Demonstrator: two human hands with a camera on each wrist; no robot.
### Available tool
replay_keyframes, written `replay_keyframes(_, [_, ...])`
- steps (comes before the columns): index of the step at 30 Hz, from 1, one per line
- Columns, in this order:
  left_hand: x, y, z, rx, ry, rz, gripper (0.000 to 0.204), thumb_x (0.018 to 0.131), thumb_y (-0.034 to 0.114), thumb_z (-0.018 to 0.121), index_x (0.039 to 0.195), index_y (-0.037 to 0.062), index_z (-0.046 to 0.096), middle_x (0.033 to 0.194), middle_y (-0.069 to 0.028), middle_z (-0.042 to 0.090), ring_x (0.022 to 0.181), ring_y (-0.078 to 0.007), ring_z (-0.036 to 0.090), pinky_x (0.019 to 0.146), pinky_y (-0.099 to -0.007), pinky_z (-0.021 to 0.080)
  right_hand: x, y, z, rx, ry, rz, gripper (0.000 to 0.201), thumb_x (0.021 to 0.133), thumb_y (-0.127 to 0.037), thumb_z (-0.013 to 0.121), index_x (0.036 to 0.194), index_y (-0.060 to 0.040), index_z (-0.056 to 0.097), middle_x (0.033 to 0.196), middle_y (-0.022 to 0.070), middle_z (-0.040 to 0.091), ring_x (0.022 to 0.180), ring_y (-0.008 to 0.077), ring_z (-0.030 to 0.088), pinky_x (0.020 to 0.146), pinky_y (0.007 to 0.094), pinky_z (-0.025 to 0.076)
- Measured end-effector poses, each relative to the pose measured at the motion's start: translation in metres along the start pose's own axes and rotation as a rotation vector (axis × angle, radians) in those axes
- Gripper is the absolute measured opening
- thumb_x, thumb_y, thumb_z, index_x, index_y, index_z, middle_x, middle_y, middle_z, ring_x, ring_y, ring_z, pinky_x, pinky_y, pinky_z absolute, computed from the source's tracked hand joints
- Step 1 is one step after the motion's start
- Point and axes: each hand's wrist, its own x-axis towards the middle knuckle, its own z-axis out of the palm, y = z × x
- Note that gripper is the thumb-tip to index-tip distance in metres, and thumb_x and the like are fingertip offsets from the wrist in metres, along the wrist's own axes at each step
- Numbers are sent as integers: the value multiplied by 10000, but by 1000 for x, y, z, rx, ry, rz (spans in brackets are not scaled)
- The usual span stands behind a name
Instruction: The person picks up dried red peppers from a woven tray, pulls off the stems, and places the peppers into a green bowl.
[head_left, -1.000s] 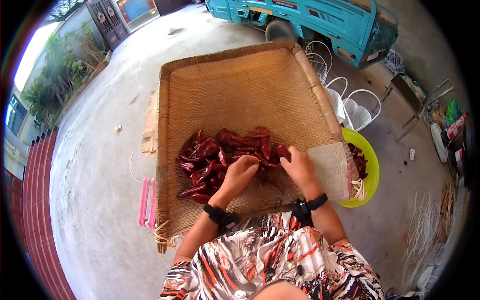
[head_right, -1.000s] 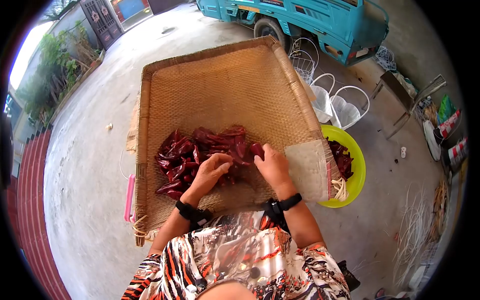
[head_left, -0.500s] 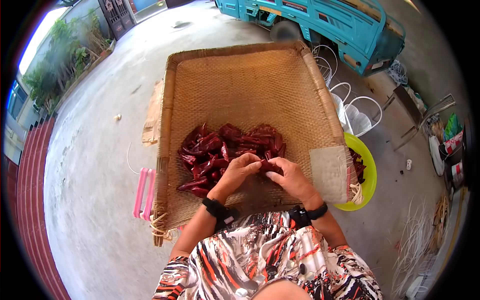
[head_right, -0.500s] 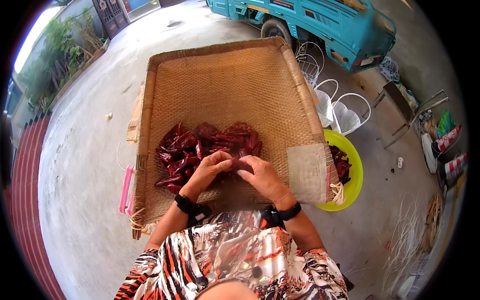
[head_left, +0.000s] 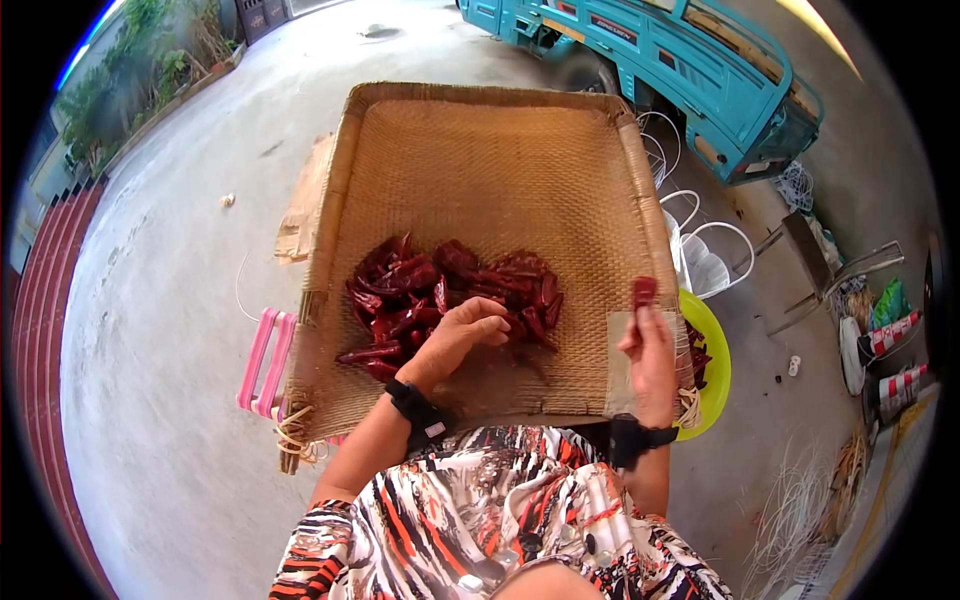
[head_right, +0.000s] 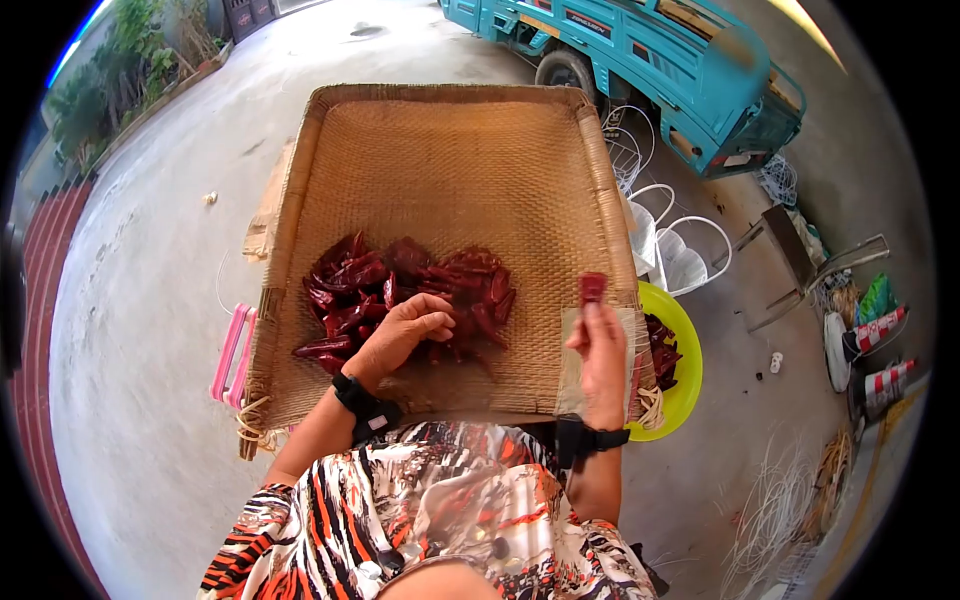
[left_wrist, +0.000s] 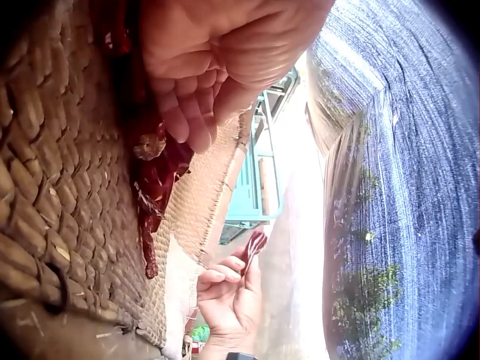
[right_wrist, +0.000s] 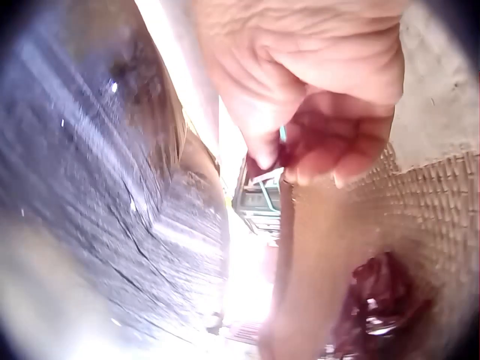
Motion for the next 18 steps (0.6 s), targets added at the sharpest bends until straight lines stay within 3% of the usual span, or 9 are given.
replay_keyframes(2, [0,-1,0,1,-2,11,184,970,152,580,1113,37,575,989,-42,628,886,-136,634,824,-263,522,8,-7,-22,475,145,-13,256,945,-319,623,1080,-102,631,786,-34,597,643,72,546,604,240,486])
replay_keyframes(3, [1,-2,-2,3,-7,8,185,971,153,578,1115,37,574,988,-42,629,884,-135,635,823,-263,523,7,-17,-17,512,197,-30,259,948,-319,618,1098,-108,633,808,-37,606,646,66,546,606,237,488])
replay_keyframes(6, [2,-4,-5,5,-18,0,189,973,153,574,1123,37,569,984,-42,632,878,-133,638,820,-261,524,7,-12,-14,330,118,111,249,957,-281,602,1111,-87,622,847,-21,623,666,84,550,623,234,491])
replay_keyframes(10, [1,-5,-6,-18,-19,-12,218,967,159,578,1138,25,565,991,-47,641,892,-135,644,824,-255,516,14,16,36,-543,-189,5,297,909,-240,657,1154,-85,592,914,35,628,727,137,605,657,277,508])
replay_keyframes(13, [1,-3,-9,-82,-41,-10,214,971,142,570,1150,26,561,982,-45,641,879,-133,645,818,-256,523,16,21,82,-1178,-222,-354,319,863,-222,683,1148,-112,591,1029,82,622,794,242,644,715,355,522])
replay_keyframes(16, [1,-4,-11,-126,-53,-12,214,972,126,566,1161,27,557,976,-44,639,869,-130,644,815,-261,529,28,37,95,-1356,-219,-478,324,844,-205,680,1149,-140,595,1127,105,595,869,325,640,773,420,513])
replay_keyframes(18, [2,-5,-13,-142,-57,-13,219,968,124,572,1163,26,557,977,-45,639,869,-127,642,819,-266,529,32,40,96,-1310,-186,-508,237,866,-182,652,1085,-98,625,1073,118,626,910,346,635,782,426,513])
